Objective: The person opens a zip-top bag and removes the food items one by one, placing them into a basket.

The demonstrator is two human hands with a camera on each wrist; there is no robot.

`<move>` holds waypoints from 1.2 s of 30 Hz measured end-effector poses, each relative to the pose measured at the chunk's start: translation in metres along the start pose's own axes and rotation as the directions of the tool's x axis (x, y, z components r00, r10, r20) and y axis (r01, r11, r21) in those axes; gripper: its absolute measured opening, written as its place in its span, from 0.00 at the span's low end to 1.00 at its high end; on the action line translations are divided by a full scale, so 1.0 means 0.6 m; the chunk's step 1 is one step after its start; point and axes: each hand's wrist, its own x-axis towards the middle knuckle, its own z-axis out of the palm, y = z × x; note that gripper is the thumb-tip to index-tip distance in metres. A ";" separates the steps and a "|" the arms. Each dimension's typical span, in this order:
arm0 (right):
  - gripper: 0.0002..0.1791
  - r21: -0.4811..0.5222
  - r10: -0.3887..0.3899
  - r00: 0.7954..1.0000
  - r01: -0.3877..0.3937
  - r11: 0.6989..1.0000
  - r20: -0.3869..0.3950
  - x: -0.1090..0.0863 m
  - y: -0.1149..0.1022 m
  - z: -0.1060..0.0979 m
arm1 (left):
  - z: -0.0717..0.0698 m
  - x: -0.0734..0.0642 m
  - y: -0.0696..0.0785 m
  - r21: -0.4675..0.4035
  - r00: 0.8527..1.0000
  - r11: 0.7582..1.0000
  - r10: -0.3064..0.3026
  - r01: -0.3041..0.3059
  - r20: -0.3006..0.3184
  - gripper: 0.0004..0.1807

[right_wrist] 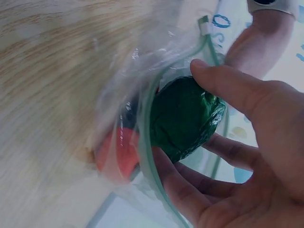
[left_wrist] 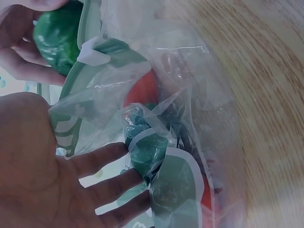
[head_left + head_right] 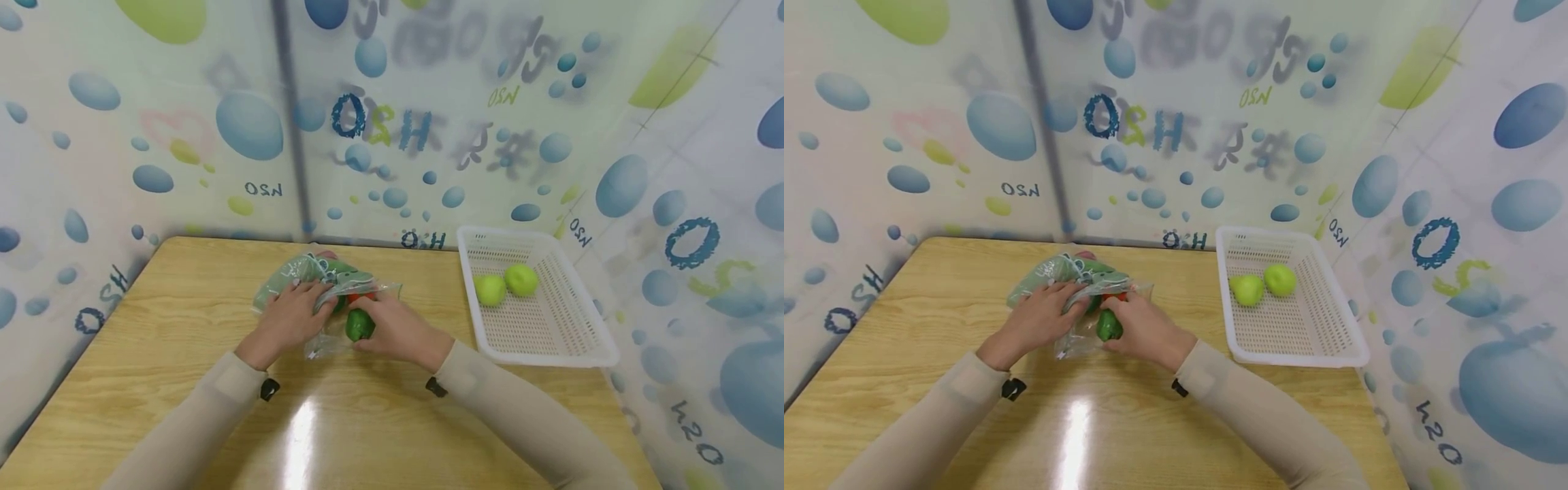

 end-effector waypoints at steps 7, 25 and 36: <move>0.39 0.035 -0.001 1.000 0.001 0.999 -0.002 -0.015 0.000 -0.024 | 0.000 0.004 -0.002 -0.001 1.000 1.000 -0.001 0.001 -0.005 0.35; 0.38 0.186 -0.044 0.996 0.058 0.981 -0.080 -0.055 0.021 -0.080 | -0.004 0.005 -0.007 -0.022 1.000 1.000 -0.001 0.000 -0.016 0.35; 0.39 0.120 0.053 0.976 -0.028 0.992 -0.213 -0.066 0.095 -0.129 | -0.003 0.005 -0.005 -0.021 1.000 1.000 -0.001 0.001 -0.006 0.35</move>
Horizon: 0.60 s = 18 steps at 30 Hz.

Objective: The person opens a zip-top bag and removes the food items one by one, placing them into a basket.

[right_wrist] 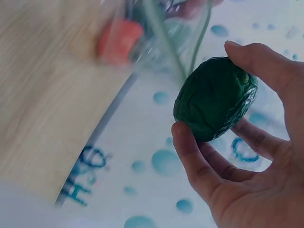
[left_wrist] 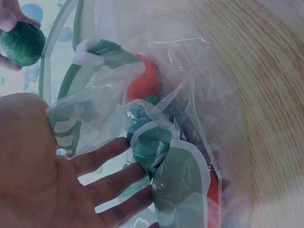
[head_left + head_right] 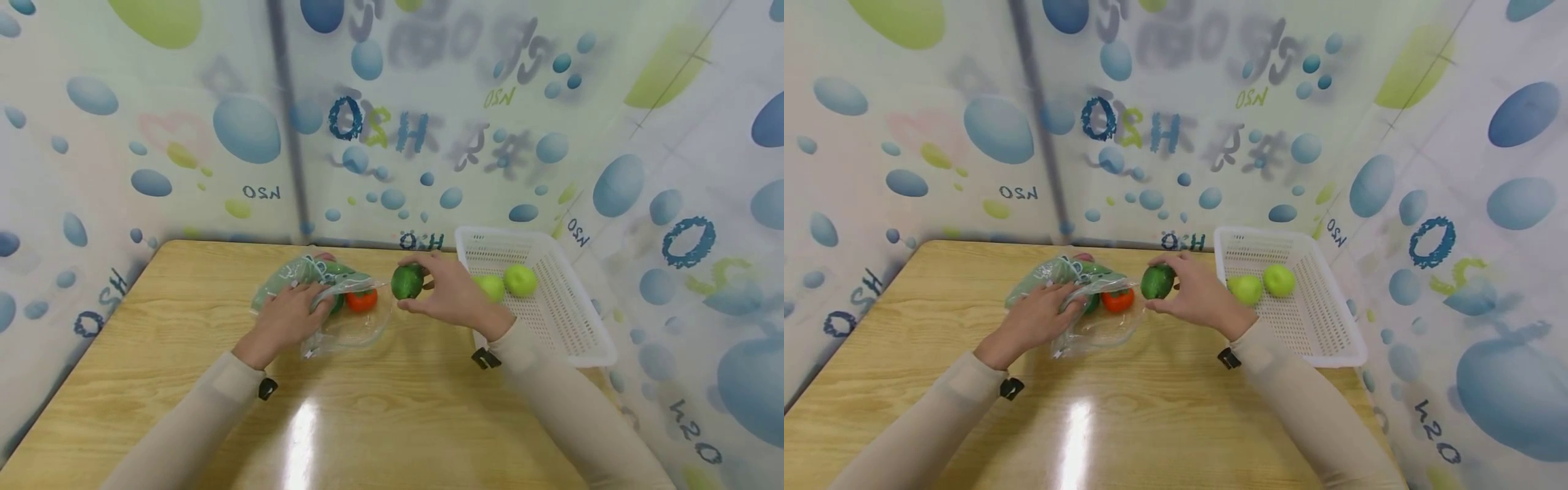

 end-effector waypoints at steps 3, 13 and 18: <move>0.39 -0.024 0.039 0.999 -0.040 0.999 -0.023 0.003 0.026 -0.015 | 0.001 0.000 -0.001 0.000 1.000 1.000 -0.002 0.002 -0.001 0.35; 0.40 -0.039 0.210 0.977 -0.212 0.977 -0.039 0.009 0.106 -0.053 | 0.002 -0.002 -0.004 0.001 1.000 1.000 -0.006 0.006 -0.008 0.36; 0.42 -0.093 0.271 0.961 -0.275 0.957 -0.050 0.007 0.144 -0.068 | 0.004 -0.001 -0.004 0.006 1.000 1.000 0.004 -0.004 -0.014 0.35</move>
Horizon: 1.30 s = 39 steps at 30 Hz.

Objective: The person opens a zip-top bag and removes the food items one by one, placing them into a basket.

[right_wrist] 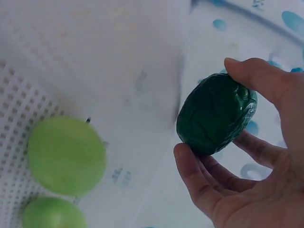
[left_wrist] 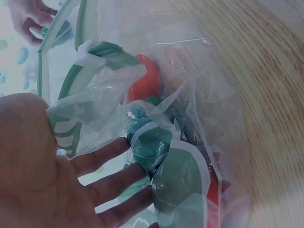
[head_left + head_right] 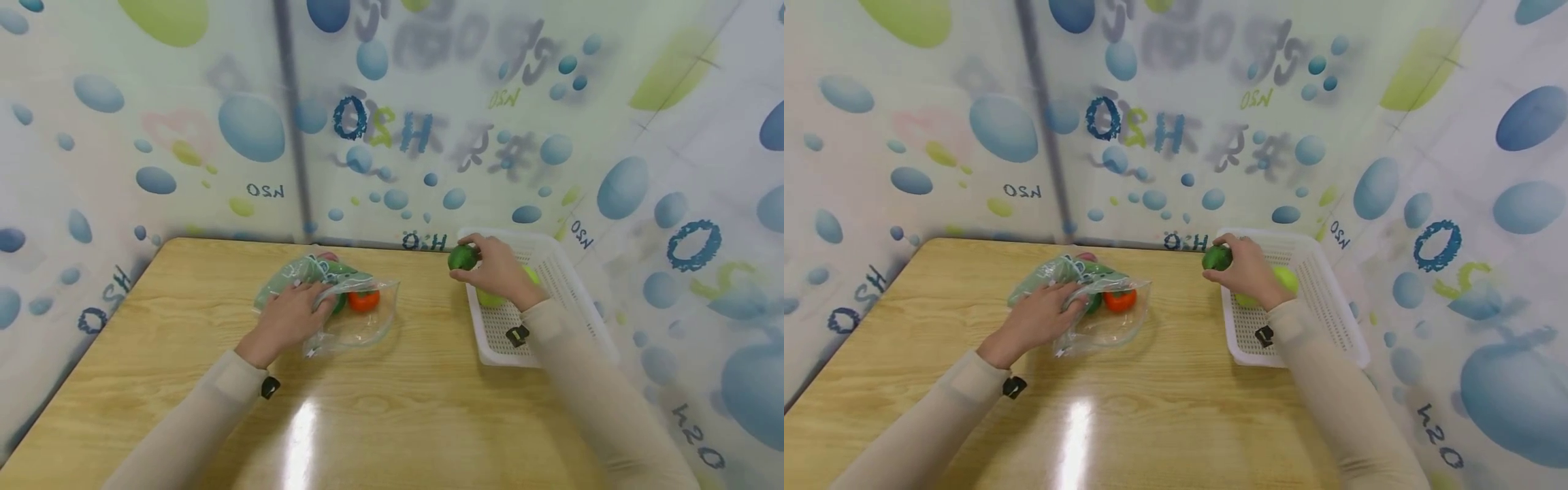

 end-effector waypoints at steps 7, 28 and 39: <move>0.41 -0.037 0.095 0.995 -0.096 0.995 -0.038 0.012 0.056 -0.020 | -0.003 0.003 0.007 0.004 1.000 1.000 0.009 -0.008 -0.010 0.34; 0.47 -0.130 0.305 0.933 -0.284 0.950 0.189 0.067 0.138 -0.002 | -0.005 0.005 0.010 0.004 1.000 1.000 0.002 -0.002 -0.004 0.34; 0.38 -0.164 0.236 0.968 -0.220 0.961 0.081 0.046 0.068 -0.011 | -0.005 0.004 0.008 0.010 1.000 1.000 -0.010 0.010 0.007 0.33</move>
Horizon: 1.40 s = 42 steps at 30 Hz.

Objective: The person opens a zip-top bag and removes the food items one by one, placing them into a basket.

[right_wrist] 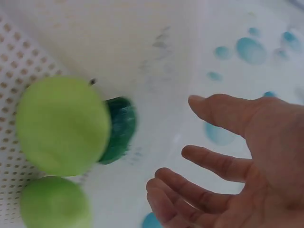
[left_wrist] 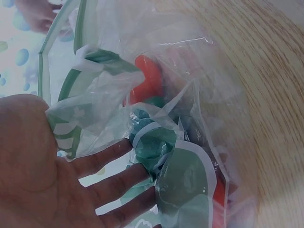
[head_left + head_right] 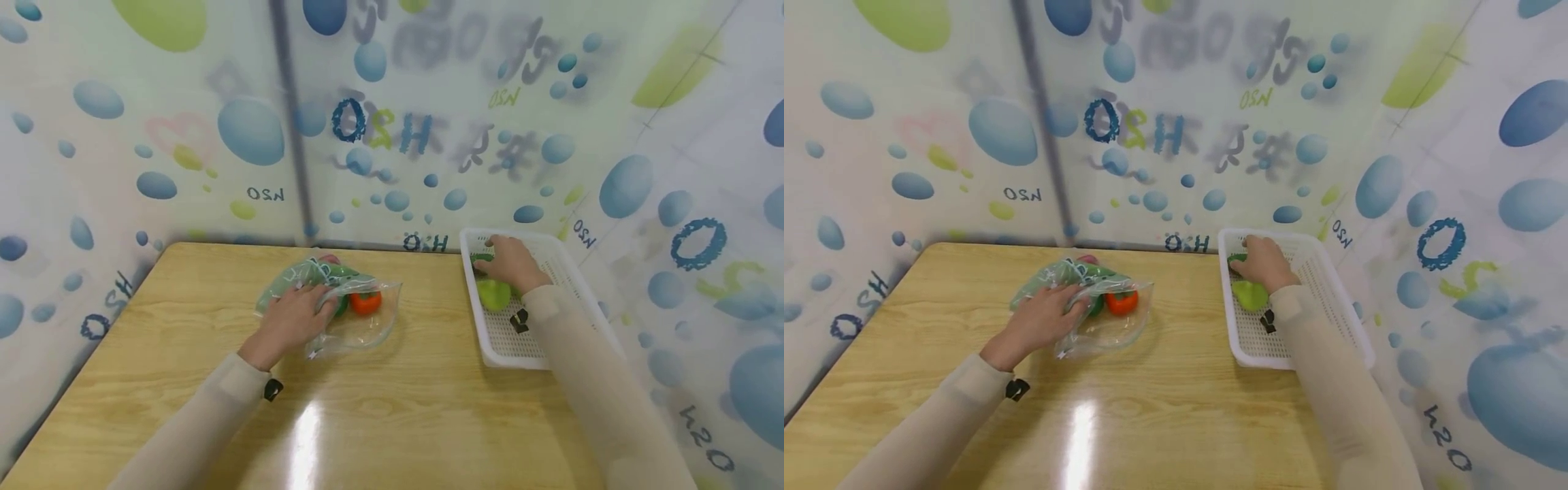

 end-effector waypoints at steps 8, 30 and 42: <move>0.30 0.014 -0.126 0.983 0.129 0.992 -0.131 -0.056 -0.073 -0.012 | 0.001 0.003 0.002 -0.006 1.000 1.000 0.008 -0.008 0.000 0.34; 0.18 -0.024 -0.548 0.827 0.550 0.835 -0.128 -0.170 -0.253 0.082 | 0.002 0.003 0.004 -0.023 1.000 1.000 -0.006 0.006 0.023 0.35; 0.22 -0.075 -0.579 0.815 0.577 0.813 0.004 -0.144 -0.304 0.147 | 0.004 0.005 0.005 -0.008 1.000 1.000 -0.021 0.021 0.008 0.35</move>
